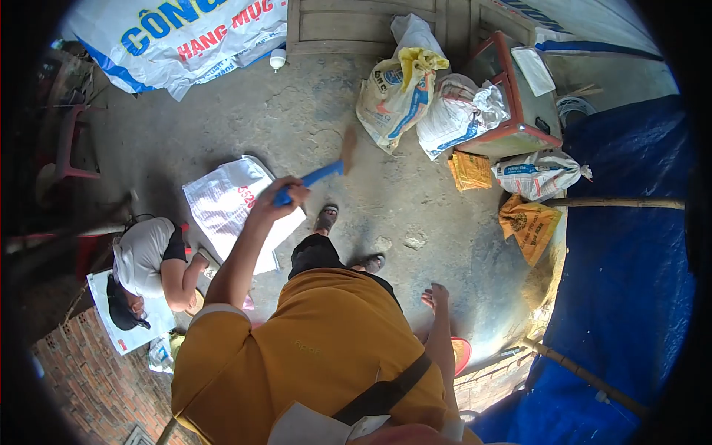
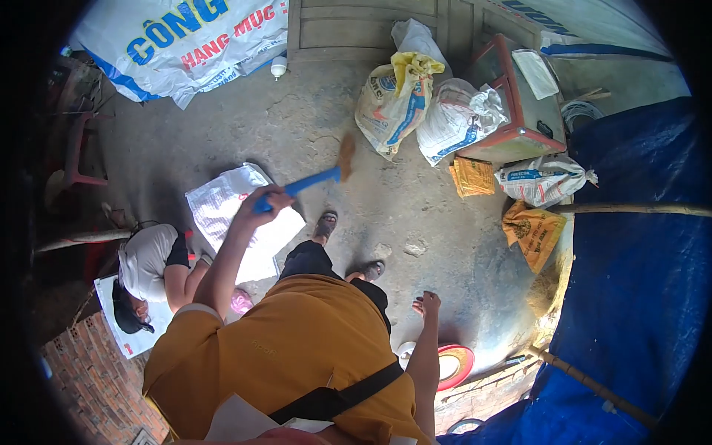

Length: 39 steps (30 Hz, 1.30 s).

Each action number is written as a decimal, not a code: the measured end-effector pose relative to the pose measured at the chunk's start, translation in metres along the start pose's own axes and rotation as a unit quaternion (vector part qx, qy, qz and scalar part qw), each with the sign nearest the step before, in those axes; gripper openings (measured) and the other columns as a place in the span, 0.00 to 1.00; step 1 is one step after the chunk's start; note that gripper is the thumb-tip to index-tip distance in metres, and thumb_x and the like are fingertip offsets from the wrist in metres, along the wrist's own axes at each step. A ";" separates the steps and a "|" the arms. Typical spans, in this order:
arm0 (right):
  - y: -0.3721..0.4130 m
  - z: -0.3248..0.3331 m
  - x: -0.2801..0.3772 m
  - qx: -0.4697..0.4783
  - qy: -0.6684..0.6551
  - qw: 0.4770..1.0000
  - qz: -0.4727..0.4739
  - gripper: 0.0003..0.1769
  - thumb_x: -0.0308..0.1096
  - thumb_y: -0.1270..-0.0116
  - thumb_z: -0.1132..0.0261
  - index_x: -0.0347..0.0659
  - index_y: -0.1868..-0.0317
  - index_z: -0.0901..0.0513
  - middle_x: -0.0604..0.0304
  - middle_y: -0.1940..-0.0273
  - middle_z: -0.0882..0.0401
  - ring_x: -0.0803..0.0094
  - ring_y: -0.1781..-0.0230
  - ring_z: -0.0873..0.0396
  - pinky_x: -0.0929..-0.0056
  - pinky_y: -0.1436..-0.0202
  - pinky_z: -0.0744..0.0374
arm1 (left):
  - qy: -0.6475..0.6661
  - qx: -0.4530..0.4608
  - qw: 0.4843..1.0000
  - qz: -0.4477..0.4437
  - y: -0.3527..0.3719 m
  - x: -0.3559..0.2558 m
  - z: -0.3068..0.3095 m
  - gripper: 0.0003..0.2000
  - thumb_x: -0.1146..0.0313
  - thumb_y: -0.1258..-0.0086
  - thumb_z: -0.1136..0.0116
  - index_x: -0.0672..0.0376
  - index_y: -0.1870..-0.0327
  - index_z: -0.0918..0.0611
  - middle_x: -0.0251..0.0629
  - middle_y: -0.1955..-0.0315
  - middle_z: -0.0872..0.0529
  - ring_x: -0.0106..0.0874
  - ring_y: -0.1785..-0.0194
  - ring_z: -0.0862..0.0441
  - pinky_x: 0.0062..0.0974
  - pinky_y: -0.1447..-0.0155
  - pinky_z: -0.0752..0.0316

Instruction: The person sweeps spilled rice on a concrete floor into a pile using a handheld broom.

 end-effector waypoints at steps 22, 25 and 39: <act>0.094 -0.044 -0.039 -0.084 -0.021 0.996 -0.033 0.16 0.31 0.47 0.55 0.34 0.58 0.37 0.51 0.74 0.31 0.69 0.82 0.28 0.71 0.79 0.25 | -0.295 -0.136 0.931 -0.166 -0.118 -0.221 0.103 0.05 0.73 0.56 0.48 0.56 0.83 0.32 0.34 0.85 0.31 0.24 0.78 0.30 0.18 0.75 0.32; 0.090 -0.053 -0.042 -0.084 -0.018 0.996 -0.039 0.15 0.31 0.48 0.53 0.35 0.59 0.36 0.52 0.75 0.30 0.68 0.84 0.29 0.71 0.80 0.25 | -0.598 -0.103 0.786 -0.119 -0.113 -0.091 0.098 0.05 0.74 0.54 0.51 0.61 0.78 0.33 0.34 0.85 0.32 0.26 0.82 0.32 0.19 0.79 0.35; 0.068 -0.082 0.061 -0.058 0.009 0.988 0.144 0.12 0.30 0.47 0.53 0.37 0.62 0.33 0.51 0.78 0.28 0.69 0.86 0.27 0.76 0.85 0.26 | -0.044 -0.110 0.992 0.049 0.044 -0.093 -0.005 0.14 0.76 0.47 0.61 0.73 0.60 0.43 0.35 0.83 0.35 0.22 0.87 0.37 0.16 0.86 0.38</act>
Point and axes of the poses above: each hand's wrist, its own y-axis away from the middle knuckle, its own z-axis out of the back of the hand, x = y × z, the point moved 7 cm from there along -y, towards the middle knuckle
